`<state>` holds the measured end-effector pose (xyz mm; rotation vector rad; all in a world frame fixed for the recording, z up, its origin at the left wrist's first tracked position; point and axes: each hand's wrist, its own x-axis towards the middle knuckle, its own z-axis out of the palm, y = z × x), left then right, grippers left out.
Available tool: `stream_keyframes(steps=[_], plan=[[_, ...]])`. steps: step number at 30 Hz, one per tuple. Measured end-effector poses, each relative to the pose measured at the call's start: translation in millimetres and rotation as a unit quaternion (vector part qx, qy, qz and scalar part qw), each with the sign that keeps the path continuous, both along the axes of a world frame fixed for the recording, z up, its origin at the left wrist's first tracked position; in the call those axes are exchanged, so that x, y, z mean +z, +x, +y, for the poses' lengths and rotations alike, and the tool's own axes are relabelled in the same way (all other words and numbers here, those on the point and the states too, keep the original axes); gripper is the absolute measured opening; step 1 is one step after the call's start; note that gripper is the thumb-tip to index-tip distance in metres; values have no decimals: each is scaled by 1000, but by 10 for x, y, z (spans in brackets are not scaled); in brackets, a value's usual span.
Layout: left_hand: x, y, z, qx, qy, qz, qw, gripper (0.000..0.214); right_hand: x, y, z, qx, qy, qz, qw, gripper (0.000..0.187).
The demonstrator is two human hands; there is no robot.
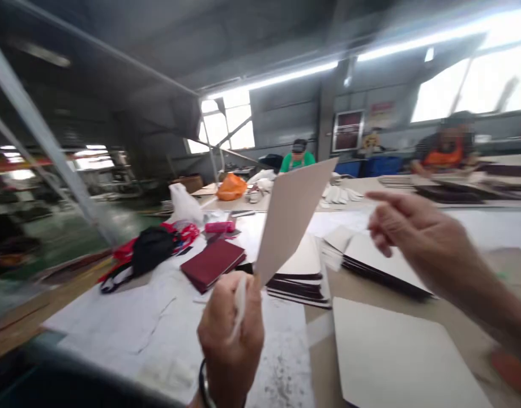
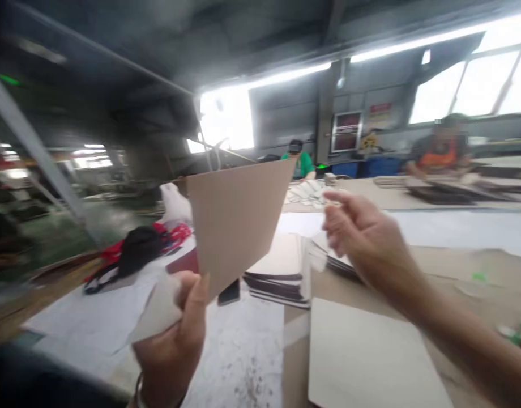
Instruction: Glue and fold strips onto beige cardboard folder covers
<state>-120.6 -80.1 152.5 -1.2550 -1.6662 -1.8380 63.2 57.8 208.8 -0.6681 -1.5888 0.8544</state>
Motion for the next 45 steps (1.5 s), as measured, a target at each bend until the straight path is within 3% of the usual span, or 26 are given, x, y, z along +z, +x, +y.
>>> stream_keyframes(steps=[2,5,9,12,17,23,31,34,37,41,45], plan=[[46,92,58,7,31,-42,999,14,-169,175,-63,-37,8,-82,996,27],[70,286,106,-22,12,-153,988,22,-563,250,-147,-39,-28,-141,989,26],[-75,553,203,-83,-24,-342,936,27,-1015,320,-368,7,-179,-113,977,36],[-235,713,284,-149,-26,-408,900,30,-1173,346,-567,28,-231,-67,970,43],[-416,950,339,-194,-41,-451,870,30,-1260,339,-767,38,-286,11,957,42],[-604,1133,293,-223,-93,-484,841,27,-1362,417,-877,-26,-319,47,946,33],[-704,1278,242,-276,-115,-429,852,25,-1269,559,-852,-93,-279,127,947,28],[-764,1198,119,-318,-160,-392,848,23,-1173,759,-810,-114,-243,105,958,26],[-951,978,-38,-291,-222,-329,870,24,-1157,1061,-760,-138,-251,68,956,31],[-1284,634,-136,-216,-308,-338,863,30,-1324,1442,-711,-145,-321,43,935,39],[-1505,491,-79,-217,-359,-349,838,34,-1569,1656,-715,-127,-390,24,912,38]])
